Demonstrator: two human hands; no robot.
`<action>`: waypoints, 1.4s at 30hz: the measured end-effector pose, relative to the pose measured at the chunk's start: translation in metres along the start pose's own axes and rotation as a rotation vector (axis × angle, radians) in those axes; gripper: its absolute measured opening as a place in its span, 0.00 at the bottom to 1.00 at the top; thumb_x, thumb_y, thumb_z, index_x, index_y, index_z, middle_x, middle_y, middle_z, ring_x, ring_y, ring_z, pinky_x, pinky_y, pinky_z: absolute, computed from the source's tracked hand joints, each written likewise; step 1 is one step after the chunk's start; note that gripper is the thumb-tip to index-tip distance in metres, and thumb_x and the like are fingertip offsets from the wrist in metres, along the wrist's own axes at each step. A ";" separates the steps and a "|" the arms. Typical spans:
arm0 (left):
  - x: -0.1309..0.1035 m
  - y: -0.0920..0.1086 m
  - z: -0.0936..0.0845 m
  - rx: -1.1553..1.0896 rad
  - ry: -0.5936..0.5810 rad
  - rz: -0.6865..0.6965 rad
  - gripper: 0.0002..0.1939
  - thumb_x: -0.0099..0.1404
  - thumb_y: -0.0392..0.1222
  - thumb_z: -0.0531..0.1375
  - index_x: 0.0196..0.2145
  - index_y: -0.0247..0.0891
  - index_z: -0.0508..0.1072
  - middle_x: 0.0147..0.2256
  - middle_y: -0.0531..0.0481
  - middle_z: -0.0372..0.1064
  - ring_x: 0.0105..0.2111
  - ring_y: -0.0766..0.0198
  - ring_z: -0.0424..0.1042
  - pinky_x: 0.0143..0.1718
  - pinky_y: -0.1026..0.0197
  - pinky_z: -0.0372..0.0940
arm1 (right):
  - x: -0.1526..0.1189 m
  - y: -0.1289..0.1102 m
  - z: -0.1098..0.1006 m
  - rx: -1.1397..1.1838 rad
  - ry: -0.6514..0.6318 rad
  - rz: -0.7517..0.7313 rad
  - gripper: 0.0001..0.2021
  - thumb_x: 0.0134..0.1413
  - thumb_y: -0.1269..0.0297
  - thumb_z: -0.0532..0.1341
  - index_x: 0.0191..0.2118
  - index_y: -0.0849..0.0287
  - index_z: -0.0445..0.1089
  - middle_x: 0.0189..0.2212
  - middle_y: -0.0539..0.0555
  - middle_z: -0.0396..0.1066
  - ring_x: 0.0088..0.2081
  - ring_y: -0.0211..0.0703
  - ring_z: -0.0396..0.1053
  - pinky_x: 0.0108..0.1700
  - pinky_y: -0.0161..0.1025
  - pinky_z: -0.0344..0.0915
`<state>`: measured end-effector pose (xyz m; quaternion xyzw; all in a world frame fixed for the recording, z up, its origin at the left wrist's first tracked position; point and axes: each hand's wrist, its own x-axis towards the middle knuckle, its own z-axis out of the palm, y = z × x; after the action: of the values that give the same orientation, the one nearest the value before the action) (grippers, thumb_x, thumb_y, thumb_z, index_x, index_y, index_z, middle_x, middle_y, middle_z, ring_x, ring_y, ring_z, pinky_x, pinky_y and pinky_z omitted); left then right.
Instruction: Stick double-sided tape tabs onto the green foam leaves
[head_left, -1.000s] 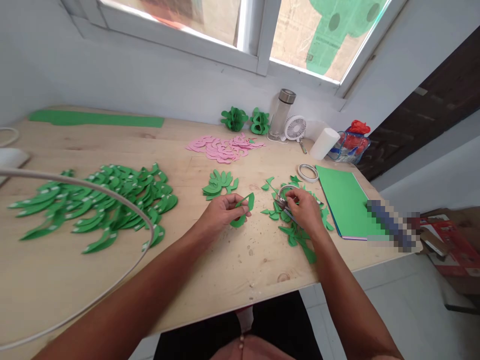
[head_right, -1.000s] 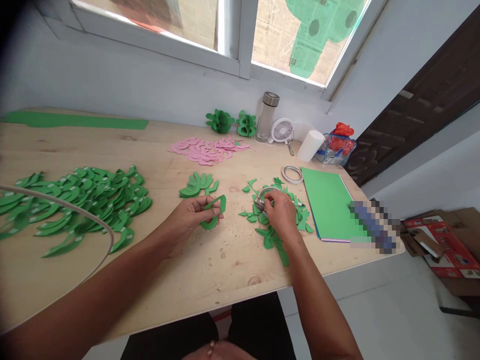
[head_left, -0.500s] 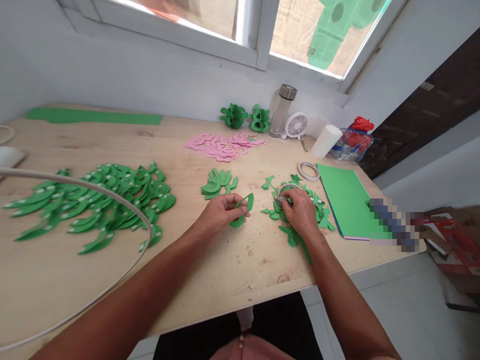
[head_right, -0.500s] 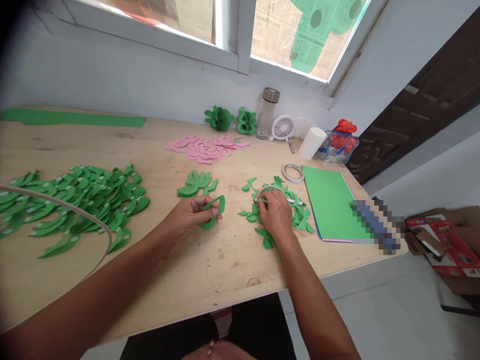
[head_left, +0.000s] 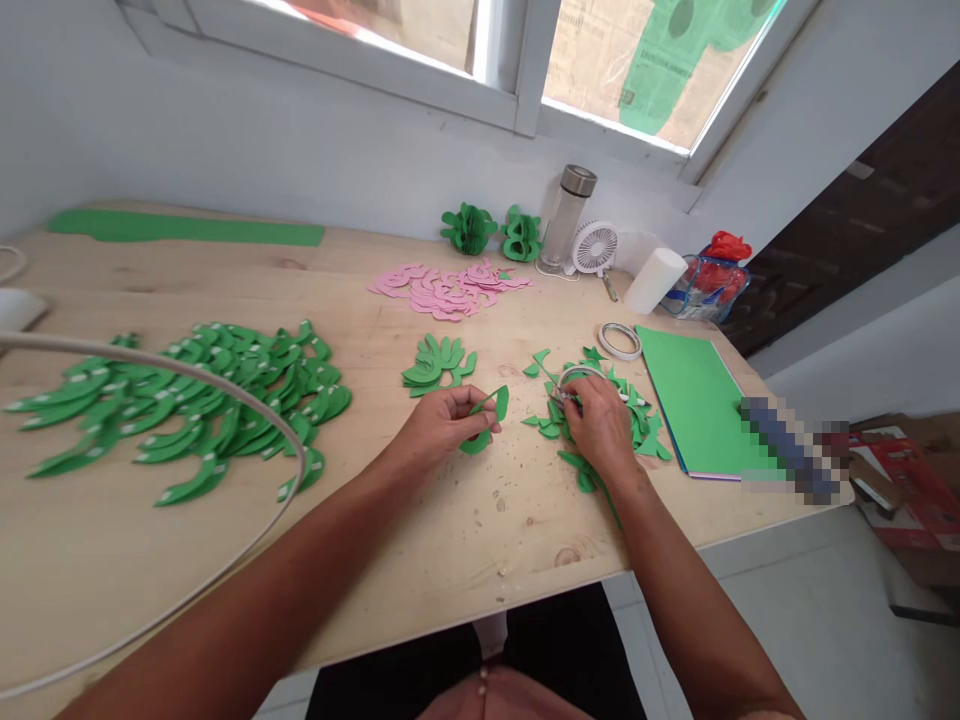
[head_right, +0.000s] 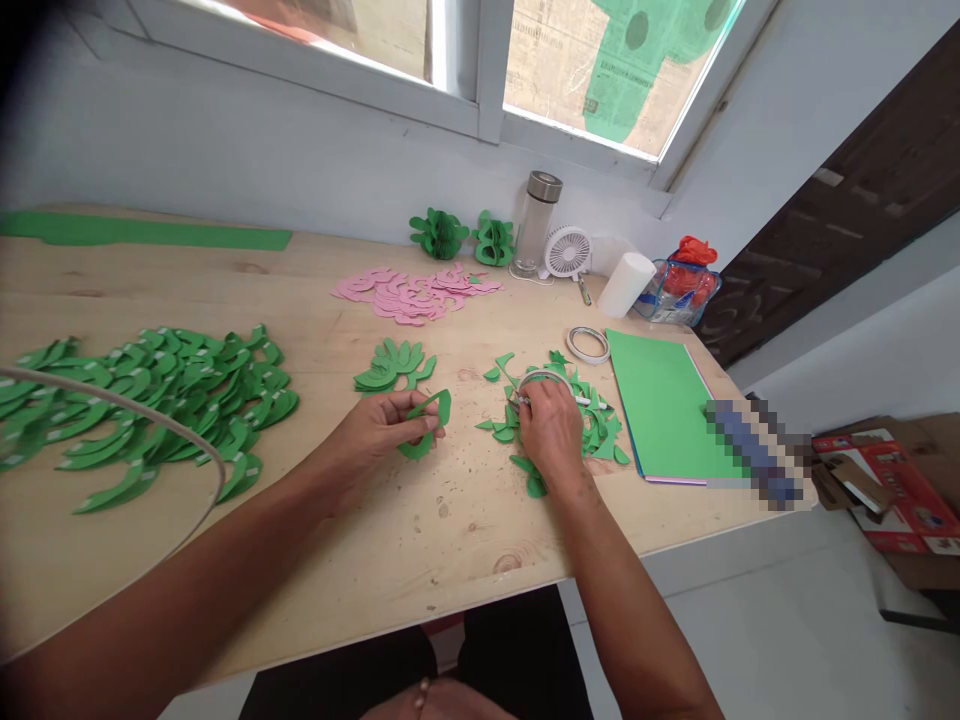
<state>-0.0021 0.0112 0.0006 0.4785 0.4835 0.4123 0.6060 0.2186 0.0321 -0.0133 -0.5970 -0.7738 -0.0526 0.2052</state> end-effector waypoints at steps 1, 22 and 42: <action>-0.001 0.001 0.000 -0.002 0.005 0.003 0.09 0.49 0.45 0.64 0.26 0.38 0.70 0.23 0.51 0.73 0.23 0.64 0.69 0.24 0.62 0.60 | 0.000 0.000 0.000 0.000 0.001 -0.006 0.07 0.54 0.71 0.55 0.34 0.57 0.70 0.36 0.58 0.71 0.40 0.51 0.64 0.42 0.42 0.57; -0.002 0.002 0.001 -0.076 0.004 -0.049 0.11 0.46 0.43 0.66 0.26 0.37 0.70 0.22 0.52 0.72 0.24 0.66 0.68 0.27 0.64 0.59 | 0.000 0.000 0.003 -0.030 -0.006 -0.020 0.06 0.55 0.71 0.56 0.36 0.58 0.70 0.36 0.57 0.71 0.40 0.50 0.63 0.42 0.41 0.56; 0.000 -0.001 0.000 -0.051 0.006 -0.035 0.11 0.46 0.44 0.65 0.25 0.37 0.70 0.23 0.51 0.72 0.25 0.64 0.69 0.26 0.63 0.60 | -0.001 0.000 0.004 -0.049 -0.001 -0.013 0.06 0.55 0.71 0.56 0.35 0.59 0.70 0.36 0.57 0.71 0.41 0.49 0.63 0.42 0.41 0.56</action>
<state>-0.0018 0.0115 -0.0001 0.4530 0.4831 0.4152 0.6237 0.2177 0.0327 -0.0169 -0.5967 -0.7762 -0.0728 0.1899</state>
